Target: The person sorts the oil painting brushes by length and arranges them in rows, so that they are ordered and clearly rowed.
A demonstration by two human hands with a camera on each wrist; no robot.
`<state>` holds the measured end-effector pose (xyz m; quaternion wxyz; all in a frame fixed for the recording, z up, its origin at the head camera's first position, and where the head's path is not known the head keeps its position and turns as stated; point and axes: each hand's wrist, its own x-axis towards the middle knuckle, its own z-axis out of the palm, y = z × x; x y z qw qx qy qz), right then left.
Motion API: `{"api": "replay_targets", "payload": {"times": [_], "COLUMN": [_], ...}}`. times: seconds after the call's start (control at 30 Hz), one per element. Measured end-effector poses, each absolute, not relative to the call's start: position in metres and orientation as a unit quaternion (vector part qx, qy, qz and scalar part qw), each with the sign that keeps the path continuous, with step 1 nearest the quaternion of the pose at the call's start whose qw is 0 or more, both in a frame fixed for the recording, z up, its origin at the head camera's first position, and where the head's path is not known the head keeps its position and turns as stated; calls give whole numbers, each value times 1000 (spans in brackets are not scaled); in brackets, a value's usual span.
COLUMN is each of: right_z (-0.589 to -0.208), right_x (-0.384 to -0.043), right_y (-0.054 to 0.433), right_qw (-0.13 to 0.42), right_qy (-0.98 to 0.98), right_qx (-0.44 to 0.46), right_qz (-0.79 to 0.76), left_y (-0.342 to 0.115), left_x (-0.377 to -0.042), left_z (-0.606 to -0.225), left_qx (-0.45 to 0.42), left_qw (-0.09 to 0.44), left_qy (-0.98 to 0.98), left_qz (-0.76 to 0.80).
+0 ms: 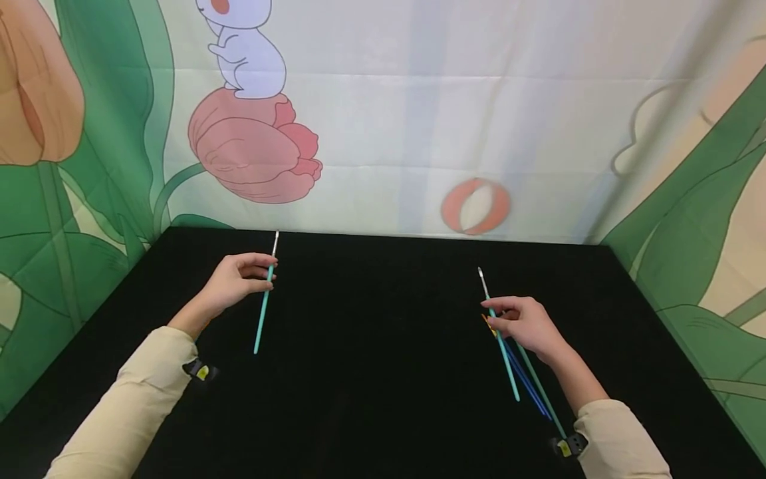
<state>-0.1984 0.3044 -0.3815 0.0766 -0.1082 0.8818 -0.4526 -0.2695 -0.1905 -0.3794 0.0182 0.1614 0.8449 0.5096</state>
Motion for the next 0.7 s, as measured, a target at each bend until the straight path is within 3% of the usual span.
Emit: {"api": "replay_targets", "payload": {"times": [0.7], "right_z": [-381], "right_x": [-200], "right_y": [304], "right_qw": [80], "right_qy": [881], "right_qx": [-101], "right_qz": [-455], "left_y": [-157], "left_x": [-295], "left_z": [-389], "left_qx": [142], "left_qw": [33], "left_qy": [860], "left_qz": [490]}}
